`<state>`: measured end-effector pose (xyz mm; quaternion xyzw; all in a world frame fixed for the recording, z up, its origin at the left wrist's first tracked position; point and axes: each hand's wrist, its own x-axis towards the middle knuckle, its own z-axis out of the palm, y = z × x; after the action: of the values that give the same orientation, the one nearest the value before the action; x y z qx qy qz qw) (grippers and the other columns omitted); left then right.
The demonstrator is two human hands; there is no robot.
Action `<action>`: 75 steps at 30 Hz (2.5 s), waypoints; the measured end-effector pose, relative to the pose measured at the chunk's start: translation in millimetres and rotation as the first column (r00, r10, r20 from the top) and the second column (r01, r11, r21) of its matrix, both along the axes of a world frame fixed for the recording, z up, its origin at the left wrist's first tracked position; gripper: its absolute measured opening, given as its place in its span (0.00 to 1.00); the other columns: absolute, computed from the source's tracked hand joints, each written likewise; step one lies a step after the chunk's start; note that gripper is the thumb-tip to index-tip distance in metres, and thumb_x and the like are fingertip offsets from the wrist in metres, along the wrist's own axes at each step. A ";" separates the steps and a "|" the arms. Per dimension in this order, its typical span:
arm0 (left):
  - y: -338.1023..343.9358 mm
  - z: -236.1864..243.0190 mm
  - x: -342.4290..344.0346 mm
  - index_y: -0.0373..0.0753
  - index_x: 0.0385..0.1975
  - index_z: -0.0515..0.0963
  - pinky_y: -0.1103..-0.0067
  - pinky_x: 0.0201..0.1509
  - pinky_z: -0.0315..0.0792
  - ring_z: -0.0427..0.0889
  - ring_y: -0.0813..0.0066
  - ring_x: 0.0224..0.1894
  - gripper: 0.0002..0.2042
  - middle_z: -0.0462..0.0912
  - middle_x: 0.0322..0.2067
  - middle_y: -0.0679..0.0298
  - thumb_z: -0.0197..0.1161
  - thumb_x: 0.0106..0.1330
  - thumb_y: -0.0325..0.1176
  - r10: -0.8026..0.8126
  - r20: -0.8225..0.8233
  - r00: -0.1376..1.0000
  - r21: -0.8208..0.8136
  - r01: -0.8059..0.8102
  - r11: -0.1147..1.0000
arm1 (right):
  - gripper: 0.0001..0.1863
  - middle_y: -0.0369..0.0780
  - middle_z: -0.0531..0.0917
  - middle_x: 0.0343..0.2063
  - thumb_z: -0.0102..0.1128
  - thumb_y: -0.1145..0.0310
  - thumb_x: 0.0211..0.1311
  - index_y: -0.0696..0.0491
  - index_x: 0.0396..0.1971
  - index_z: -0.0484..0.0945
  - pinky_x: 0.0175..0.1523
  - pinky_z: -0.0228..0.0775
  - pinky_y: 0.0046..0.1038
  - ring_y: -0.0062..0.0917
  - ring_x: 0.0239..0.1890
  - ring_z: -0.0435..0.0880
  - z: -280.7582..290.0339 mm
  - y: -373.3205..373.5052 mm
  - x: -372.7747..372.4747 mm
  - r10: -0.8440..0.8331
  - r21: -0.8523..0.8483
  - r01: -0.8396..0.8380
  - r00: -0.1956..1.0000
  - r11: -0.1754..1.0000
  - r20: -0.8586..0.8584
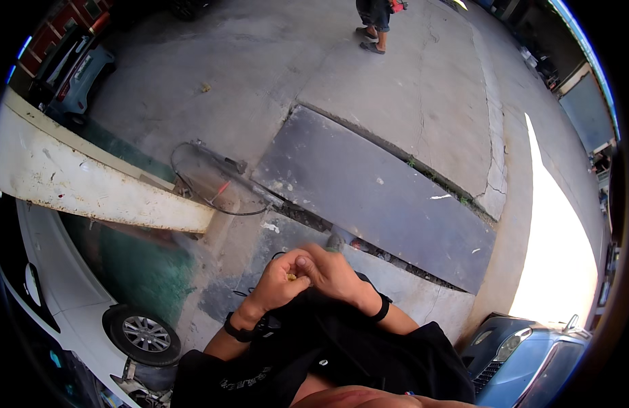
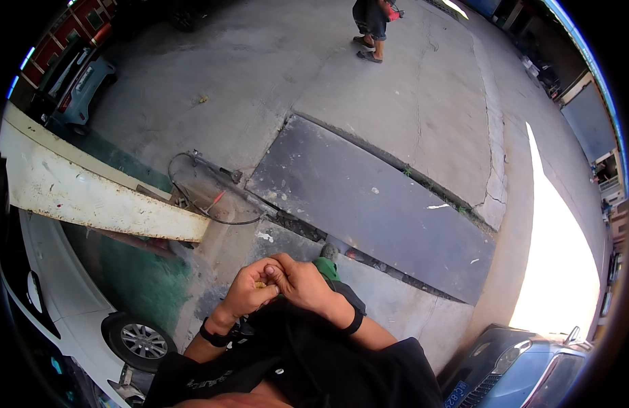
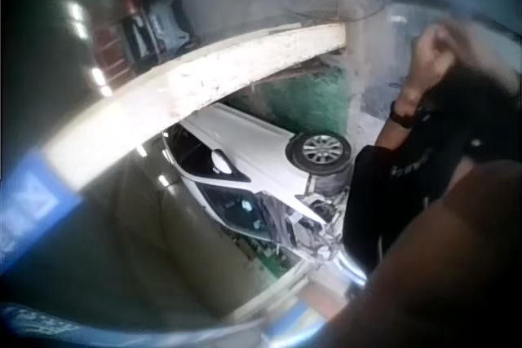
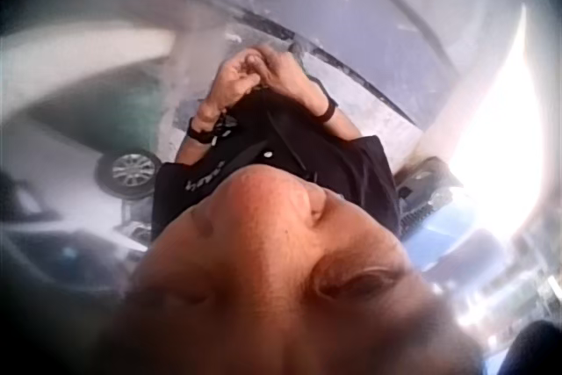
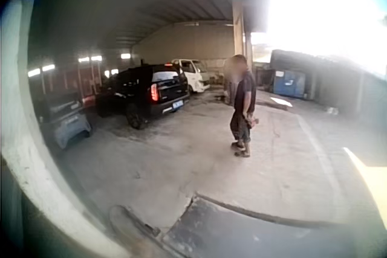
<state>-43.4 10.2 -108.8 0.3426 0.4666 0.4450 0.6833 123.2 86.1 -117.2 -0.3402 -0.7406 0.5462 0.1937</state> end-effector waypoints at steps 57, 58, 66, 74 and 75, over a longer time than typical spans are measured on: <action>757.9 -50.5 -186.7 0.34 0.39 0.82 0.66 0.47 0.79 0.86 0.53 0.46 0.08 0.86 0.41 0.48 0.62 0.64 0.27 -0.291 -0.516 0.806 0.195 0.441 0.876 | 0.20 0.53 0.84 0.45 0.56 0.60 0.75 0.60 0.55 0.78 0.56 0.75 0.42 0.50 0.49 0.83 -3.1 746.2 -187.8 0.154 0.142 -0.155 0.988 0.978 0.019; 770.5 -48.0 -187.7 0.34 0.38 0.83 0.67 0.46 0.79 0.86 0.53 0.45 0.07 0.87 0.39 0.48 0.62 0.63 0.27 -0.346 -0.477 0.808 0.121 0.450 0.885 | 0.20 0.53 0.84 0.45 0.56 0.60 0.75 0.60 0.55 0.78 0.56 0.75 0.42 0.50 0.49 0.83 -5.4 759.4 -186.0 0.190 0.137 -0.188 0.982 0.973 -0.003; 920.1 -31.3 -167.4 0.33 0.44 0.81 0.66 0.47 0.78 0.86 0.53 0.44 0.09 0.86 0.40 0.50 0.61 0.65 0.26 -0.015 -0.468 0.884 0.100 0.070 0.992 | 0.21 0.53 0.85 0.44 0.62 0.59 0.71 0.61 0.52 0.79 0.53 0.77 0.41 0.49 0.48 0.84 -18.1 952.6 -187.9 0.401 0.164 -0.390 0.915 0.906 -0.045; 1100.3 5.4 -112.1 0.32 0.45 0.78 0.66 0.46 0.76 0.84 0.55 0.42 0.10 0.85 0.39 0.50 0.60 0.68 0.28 -0.038 -0.531 0.846 0.003 0.048 0.999 | 0.25 0.54 0.85 0.43 0.62 0.53 0.72 0.61 0.53 0.79 0.53 0.77 0.42 0.50 0.48 0.84 13.8 1150.6 -133.2 0.462 0.086 -0.463 0.887 0.882 0.032; 1120.7 8.9 -107.3 0.33 0.45 0.78 0.66 0.46 0.76 0.84 0.54 0.42 0.09 0.85 0.39 0.50 0.60 0.68 0.29 -0.085 -0.547 0.832 -0.073 0.054 0.996 | 0.25 0.54 0.84 0.46 0.61 0.51 0.73 0.59 0.55 0.79 0.55 0.76 0.42 0.51 0.50 0.83 16.2 1172.8 -125.1 0.475 0.026 -0.475 0.880 0.879 0.025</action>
<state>-150.7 1130.9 -99.9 0.4540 0.6423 0.2900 0.5452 -1.8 1258.8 -100.9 -0.1501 -0.8115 0.5623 0.0525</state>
